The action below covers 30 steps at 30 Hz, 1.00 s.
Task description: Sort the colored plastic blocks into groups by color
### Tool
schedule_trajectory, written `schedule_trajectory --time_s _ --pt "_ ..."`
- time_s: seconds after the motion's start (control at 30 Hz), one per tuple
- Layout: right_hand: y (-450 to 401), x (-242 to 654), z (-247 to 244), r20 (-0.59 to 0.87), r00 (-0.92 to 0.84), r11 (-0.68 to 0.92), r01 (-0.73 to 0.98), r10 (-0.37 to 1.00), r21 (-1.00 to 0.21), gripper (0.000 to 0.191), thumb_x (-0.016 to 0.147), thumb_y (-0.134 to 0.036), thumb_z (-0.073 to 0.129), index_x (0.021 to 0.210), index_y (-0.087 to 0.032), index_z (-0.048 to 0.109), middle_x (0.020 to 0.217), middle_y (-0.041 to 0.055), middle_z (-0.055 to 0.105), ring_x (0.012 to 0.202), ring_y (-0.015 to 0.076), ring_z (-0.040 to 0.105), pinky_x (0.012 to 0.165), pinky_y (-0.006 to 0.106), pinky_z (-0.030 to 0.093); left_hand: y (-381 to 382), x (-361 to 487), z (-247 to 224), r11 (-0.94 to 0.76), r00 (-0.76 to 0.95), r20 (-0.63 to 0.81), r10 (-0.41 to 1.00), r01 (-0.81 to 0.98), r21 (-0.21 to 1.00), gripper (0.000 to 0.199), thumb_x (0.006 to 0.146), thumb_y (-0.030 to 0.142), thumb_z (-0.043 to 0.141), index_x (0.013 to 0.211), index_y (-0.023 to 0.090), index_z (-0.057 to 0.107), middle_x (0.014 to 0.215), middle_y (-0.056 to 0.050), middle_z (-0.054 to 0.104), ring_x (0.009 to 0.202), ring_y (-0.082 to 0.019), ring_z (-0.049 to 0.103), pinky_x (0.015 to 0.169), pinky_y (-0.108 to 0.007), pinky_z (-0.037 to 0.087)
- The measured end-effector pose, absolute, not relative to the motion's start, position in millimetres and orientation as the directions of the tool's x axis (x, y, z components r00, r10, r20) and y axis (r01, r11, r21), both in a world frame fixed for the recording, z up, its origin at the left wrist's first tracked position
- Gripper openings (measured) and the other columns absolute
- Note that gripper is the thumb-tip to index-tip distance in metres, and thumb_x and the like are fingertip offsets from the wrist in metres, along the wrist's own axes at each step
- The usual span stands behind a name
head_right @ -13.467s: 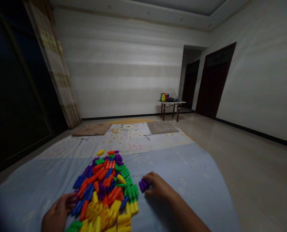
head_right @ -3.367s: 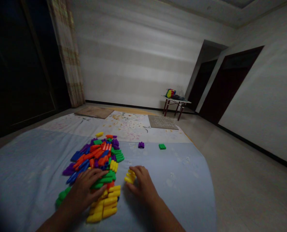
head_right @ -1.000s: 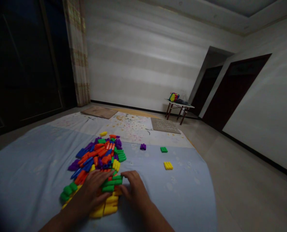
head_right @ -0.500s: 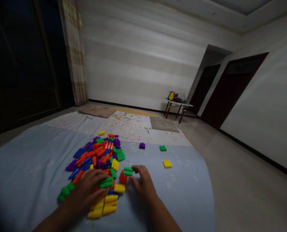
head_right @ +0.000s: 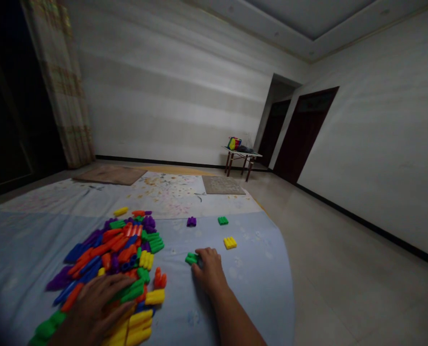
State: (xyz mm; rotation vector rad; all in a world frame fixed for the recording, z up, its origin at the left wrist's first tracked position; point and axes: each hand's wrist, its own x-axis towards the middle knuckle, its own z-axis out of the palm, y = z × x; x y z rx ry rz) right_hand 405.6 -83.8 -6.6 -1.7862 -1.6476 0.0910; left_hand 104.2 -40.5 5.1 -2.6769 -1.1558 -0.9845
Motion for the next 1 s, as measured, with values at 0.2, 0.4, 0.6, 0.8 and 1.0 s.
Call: schedule_trajectory --time_s 0.2,0.4,0.6,0.8,1.0 --pt "-81 409 -10 0.423 0.201 0.064 0.843 0.884 -0.534 0.028 0.071 -0.023 0.062 0.099 -0.022 0.065 0.091 0.0057 0.066 0.087 0.023 0.059 0.08 0.034 0.046 -43 106 7 -0.714 0.506 0.581 0.637 0.671 0.198 0.041 0.07 0.057 0.06 0.104 0.036 0.064 0.103 0.001 0.068 0.095 -0.02 0.061 0.085 -0.034 0.048" --pt "-61 450 4 0.453 0.366 -0.081 0.841 0.813 -0.534 0.024 0.076 -0.036 0.059 0.093 -0.019 0.065 0.09 0.0057 0.068 0.079 0.0203 0.06 0.073 0.031 0.047 -41 104 2 -0.699 0.484 0.586 0.649 0.685 0.208 0.04 0.069 0.056 0.061 0.104 0.037 0.065 0.103 0.002 0.068 0.097 -0.021 0.06 0.085 -0.035 0.05" --pt "-36 519 13 0.387 0.56 -0.325 0.788 0.733 -0.523 0.024 0.079 -0.036 0.056 0.089 -0.017 0.065 0.09 0.0074 0.068 0.083 0.0211 0.062 0.074 0.031 0.045 -38 104 -3 -0.701 0.496 0.585 0.642 0.689 0.184 0.04 0.07 0.055 0.061 0.105 0.036 0.065 0.105 0.001 0.068 0.099 -0.021 0.06 0.088 -0.037 0.049" --pt "-14 558 9 0.267 0.685 -0.526 0.705 0.677 -0.476 0.019 0.077 -0.033 0.059 0.089 -0.02 0.067 0.094 0.0089 0.069 0.092 0.024 0.062 0.072 0.031 0.042 -42 104 4 -0.712 0.535 0.567 0.626 0.689 0.136 0.039 0.072 0.054 0.06 0.107 0.037 0.063 0.105 0.003 0.068 0.098 -0.019 0.062 0.09 -0.036 0.049" --pt "9 565 -1 0.17 0.714 -0.584 0.666 0.679 -0.463 0.027 0.078 -0.036 0.055 0.096 -0.021 0.068 0.102 0.01 0.068 0.098 0.0272 0.06 0.073 0.033 0.043 -43 102 0 -0.692 0.52 0.594 0.613 0.717 0.087 0.04 0.071 0.054 0.06 0.107 0.037 0.063 0.106 0.003 0.068 0.099 -0.019 0.062 0.086 -0.034 0.052"
